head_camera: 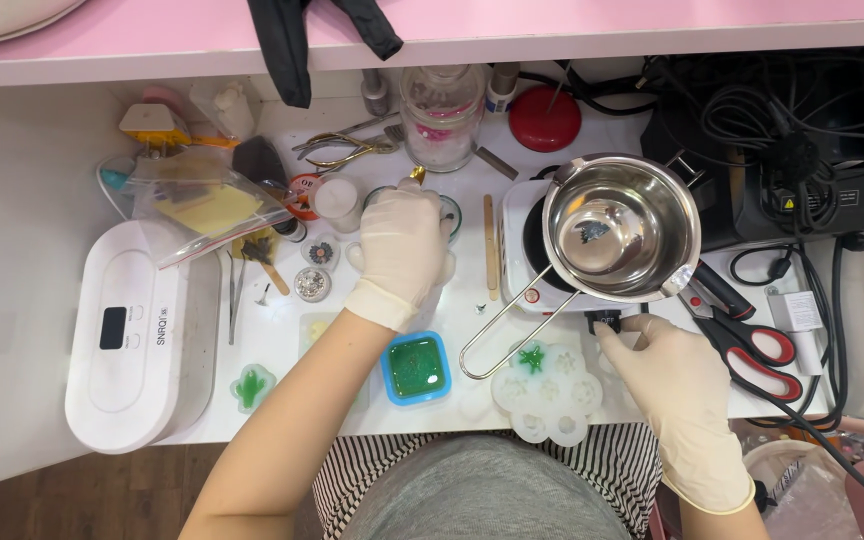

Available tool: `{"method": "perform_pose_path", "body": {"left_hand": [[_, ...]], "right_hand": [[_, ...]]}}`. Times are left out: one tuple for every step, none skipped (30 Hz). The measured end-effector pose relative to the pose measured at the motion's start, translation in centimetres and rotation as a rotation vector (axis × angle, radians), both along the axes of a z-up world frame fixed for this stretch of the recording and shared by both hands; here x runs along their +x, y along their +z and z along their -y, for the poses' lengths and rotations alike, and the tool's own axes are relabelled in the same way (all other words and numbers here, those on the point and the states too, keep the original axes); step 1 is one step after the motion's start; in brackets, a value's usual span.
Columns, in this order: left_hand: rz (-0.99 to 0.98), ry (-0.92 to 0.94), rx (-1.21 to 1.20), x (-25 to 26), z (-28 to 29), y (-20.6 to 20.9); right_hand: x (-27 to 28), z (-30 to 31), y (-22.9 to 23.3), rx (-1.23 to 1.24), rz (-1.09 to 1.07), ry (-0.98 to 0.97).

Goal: Pouring melted green wax into silicone molds and cleaning the melting pot and spoon.

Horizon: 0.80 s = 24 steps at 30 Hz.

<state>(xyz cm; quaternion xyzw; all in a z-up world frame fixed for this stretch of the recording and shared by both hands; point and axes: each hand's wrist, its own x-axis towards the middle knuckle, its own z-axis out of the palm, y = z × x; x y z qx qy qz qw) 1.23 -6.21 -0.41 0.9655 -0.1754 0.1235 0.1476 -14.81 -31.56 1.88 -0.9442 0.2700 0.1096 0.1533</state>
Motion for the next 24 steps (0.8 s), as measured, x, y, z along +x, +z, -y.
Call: {"method": "perform_pose_path", "body": {"left_hand": [[0.0,-0.004,-0.001,0.1,0.3,0.2],[0.004,0.022,0.0,0.1,0.5,0.3],[0.008,0.047,0.001,0.1,0.7,0.4],[0.008,0.045,0.0,0.3,0.8,0.3],[-0.026,0.058,0.021,0.5,0.9,0.3],[-0.059,0.072,0.044,0.6,1.0,0.2],[-0.059,0.072,0.043,0.7,1.1,0.0],[-0.099,0.091,0.045,0.8,1.1,-0.1],[-0.139,0.11,0.048,0.9,1.1,-0.3],[-0.14,0.11,0.048,1.0,1.0,-0.8],[-0.108,0.1,0.035,1.0,0.9,-1.3],[-0.076,0.089,0.022,1.1,0.8,-1.8],[-0.076,0.089,0.023,1.3,0.8,-2.4],[-0.072,0.097,0.018,1.6,0.7,-2.9],[-0.068,0.104,0.013,1.9,0.7,-3.5],[-0.069,0.106,0.014,2.0,0.6,-3.5],[-0.123,0.105,-0.03,2.2,0.5,-3.5],[-0.175,0.102,-0.076,2.4,0.5,-3.4],[-0.174,0.102,-0.076,2.5,0.5,-3.3],[-0.214,0.098,-0.068,2.6,0.4,-3.2],[-0.253,0.093,-0.06,2.7,0.3,-3.1],[-0.254,0.094,-0.059,2.7,0.2,-3.4],[-0.213,0.079,-0.053,2.6,0.1,-3.7],[-0.172,0.062,-0.05,2.7,0.2,-3.9]], "right_hand": [[0.0,-0.2,0.2,-0.001,0.0,-0.004],[0.0,-0.3,0.5,-0.026,0.008,0.006],[0.0,-0.5,0.7,-0.05,0.016,0.017],[0.0,-0.5,0.5,-0.051,0.015,0.015],[0.0,-0.4,0.2,-0.043,0.056,0.026],[0.1,-0.4,-0.1,-0.033,0.098,0.039],[-0.1,0.3,-1.0,-0.033,0.098,0.039],[-0.2,1.0,-2.0,-0.036,0.05,0.074],[-0.3,1.6,-2.9,-0.038,0.003,0.11],[-0.2,1.4,-2.3,-0.038,0.002,0.109],[-0.1,1.2,-1.8,-0.026,-0.022,0.096],[0.0,1.0,-1.2,-0.014,-0.045,0.082],[0.1,0.4,-0.1,-0.013,-0.046,0.082],[0.2,-0.3,1.0,-0.026,-0.011,0.052],[0.3,-1.1,2.1,-0.039,0.024,0.021],[0.3,-1.1,1.7,-0.037,0.023,0.022],[0.3,-1.0,1.4,-0.06,0.027,0.046],[0.3,-1.0,1.1,-0.083,0.032,0.068],[0.3,-0.7,0.9,-0.083,0.033,0.067],[0.3,-0.4,0.6,-0.05,0.008,0.053],[0.3,-0.1,0.4,-0.017,-0.017,0.039],[0.1,0.1,0.0,-0.016,-0.018,0.04],[0.0,0.2,-0.5,-0.05,-0.045,0.072],[-0.1,0.5,-0.9,-0.087,-0.071,0.102]]}}
